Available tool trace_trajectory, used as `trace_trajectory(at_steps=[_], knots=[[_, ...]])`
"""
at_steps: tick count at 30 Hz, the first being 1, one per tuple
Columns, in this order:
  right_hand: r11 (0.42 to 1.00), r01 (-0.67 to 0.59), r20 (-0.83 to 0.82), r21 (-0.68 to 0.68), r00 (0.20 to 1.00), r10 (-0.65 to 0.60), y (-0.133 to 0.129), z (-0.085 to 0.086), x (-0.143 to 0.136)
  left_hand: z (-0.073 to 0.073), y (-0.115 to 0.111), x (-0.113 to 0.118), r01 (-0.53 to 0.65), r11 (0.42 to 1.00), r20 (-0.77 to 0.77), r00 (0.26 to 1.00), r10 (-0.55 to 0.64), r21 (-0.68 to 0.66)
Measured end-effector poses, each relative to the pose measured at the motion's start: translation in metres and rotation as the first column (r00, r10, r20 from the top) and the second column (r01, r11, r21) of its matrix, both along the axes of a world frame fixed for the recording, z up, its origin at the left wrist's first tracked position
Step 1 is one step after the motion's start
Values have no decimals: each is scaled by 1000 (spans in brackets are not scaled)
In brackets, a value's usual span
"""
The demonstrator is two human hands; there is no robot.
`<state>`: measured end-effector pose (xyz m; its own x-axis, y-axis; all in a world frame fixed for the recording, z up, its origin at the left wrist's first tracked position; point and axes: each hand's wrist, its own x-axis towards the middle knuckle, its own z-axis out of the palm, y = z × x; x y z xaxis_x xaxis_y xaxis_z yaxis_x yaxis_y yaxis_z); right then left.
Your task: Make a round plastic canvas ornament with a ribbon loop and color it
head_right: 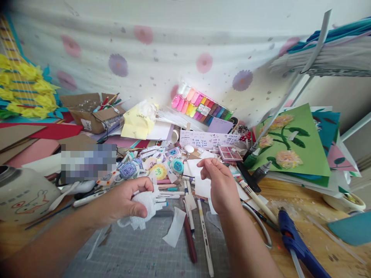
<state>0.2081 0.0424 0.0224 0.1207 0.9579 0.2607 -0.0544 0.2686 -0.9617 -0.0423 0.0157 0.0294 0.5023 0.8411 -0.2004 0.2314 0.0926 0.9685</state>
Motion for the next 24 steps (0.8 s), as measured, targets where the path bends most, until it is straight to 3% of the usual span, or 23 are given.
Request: trace_trajectory(at_steps=[4, 10, 16, 20, 24], knots=[[999, -34, -197, 13, 980, 36, -2, 6, -2, 0, 6, -10, 84, 991, -185, 981, -63, 107], [994, -108, -237, 13, 965, 108, -6, 10, -4, 3, 12, -15, 169, 961, -201, 971, -125, 220], [965, -263, -88, 21, 960, 264, -15, 2, -17, 1, 11, -18, -86, 994, 111, 991, 78, 72], [896, -442, -84, -49, 895, 437, -26, -2, -40, 4, 6, -17, -169, 981, 137, 978, 156, 91], [857, -495, -142, -143, 867, 477, -33, -6, -56, 13, 0, -12, -215, 967, 121, 972, 200, 135]])
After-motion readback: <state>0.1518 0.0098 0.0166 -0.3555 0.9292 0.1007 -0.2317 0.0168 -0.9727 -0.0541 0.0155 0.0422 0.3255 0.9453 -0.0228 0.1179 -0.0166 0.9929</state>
